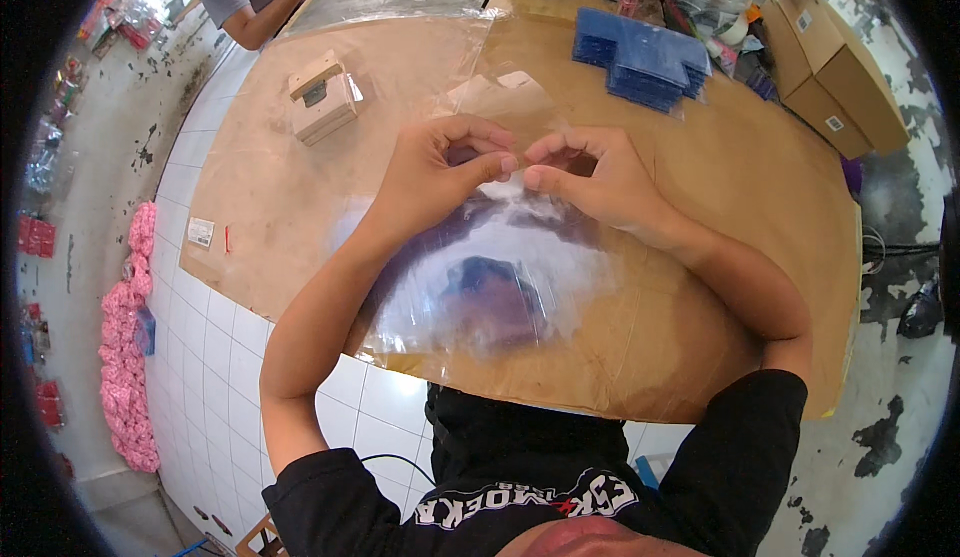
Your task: The person peels a transparent adhesive film from a backing sheet and applies it onto a large clear plastic sheet, smoothing it down by hand.
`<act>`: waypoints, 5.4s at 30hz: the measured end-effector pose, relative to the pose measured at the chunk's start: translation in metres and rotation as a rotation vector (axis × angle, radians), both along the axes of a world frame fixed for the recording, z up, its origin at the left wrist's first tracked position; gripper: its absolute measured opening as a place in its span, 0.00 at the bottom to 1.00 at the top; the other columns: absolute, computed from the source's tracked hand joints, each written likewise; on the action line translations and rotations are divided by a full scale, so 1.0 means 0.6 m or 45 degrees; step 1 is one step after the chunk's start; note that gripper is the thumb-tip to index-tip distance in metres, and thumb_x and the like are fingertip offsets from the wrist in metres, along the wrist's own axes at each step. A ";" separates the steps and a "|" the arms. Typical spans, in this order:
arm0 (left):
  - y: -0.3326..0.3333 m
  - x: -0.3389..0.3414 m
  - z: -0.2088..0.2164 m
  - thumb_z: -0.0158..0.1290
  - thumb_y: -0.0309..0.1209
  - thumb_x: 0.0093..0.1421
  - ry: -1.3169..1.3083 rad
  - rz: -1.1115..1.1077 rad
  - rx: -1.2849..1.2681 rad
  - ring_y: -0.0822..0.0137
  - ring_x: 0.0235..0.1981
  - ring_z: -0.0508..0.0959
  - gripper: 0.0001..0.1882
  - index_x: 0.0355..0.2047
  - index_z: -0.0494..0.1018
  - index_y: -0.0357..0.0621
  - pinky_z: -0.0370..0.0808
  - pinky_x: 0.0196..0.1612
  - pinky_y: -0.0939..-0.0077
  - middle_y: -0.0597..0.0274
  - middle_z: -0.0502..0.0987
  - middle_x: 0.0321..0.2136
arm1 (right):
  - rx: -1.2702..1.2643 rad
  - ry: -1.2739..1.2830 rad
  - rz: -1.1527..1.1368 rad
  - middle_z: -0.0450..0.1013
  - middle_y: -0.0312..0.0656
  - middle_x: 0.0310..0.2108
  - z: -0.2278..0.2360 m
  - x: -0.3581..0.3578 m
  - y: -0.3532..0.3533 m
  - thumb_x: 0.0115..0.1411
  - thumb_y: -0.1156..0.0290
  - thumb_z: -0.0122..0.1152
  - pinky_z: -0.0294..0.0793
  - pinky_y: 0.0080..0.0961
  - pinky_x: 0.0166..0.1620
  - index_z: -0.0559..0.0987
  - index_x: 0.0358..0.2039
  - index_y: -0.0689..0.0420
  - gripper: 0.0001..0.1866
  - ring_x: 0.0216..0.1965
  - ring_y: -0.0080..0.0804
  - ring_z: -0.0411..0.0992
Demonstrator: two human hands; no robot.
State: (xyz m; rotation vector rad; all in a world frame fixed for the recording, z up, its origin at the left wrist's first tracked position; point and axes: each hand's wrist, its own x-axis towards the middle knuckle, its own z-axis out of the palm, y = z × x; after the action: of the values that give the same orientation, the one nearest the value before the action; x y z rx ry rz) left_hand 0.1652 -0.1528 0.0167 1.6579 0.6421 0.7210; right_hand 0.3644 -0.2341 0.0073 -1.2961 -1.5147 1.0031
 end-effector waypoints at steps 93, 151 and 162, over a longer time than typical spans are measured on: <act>0.091 -0.043 -0.007 0.58 0.27 0.56 -0.568 0.282 -0.313 0.68 0.34 0.80 0.17 0.46 0.70 0.39 0.78 0.40 0.75 0.57 0.79 0.35 | 0.059 0.456 -0.218 0.72 0.33 0.24 -0.013 0.031 0.020 0.64 0.65 0.54 0.68 0.13 0.28 0.78 0.37 0.62 0.13 0.24 0.16 0.68; 0.073 -0.021 -0.022 0.56 0.32 0.60 -0.315 0.262 -0.204 0.77 0.24 0.73 0.09 0.31 0.76 0.38 0.71 0.29 0.84 0.66 0.76 0.24 | 0.038 0.627 -0.402 0.69 0.30 0.24 -0.029 0.048 0.038 0.64 0.60 0.53 0.65 0.15 0.22 0.75 0.30 0.54 0.12 0.20 0.17 0.66; 0.078 -0.022 -0.027 0.55 0.34 0.61 -0.222 0.288 -0.161 0.77 0.23 0.74 0.10 0.31 0.76 0.38 0.71 0.28 0.85 0.66 0.75 0.23 | 0.027 0.631 -0.418 0.69 0.29 0.24 -0.033 0.051 0.039 0.63 0.57 0.55 0.66 0.13 0.23 0.76 0.31 0.54 0.14 0.20 0.14 0.65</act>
State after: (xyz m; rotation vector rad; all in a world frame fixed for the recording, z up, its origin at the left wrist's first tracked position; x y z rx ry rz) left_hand 0.1521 -0.1062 0.0005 1.4021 0.7414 0.9567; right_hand 0.3950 -0.2108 -0.0126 -1.1276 -0.9026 0.9942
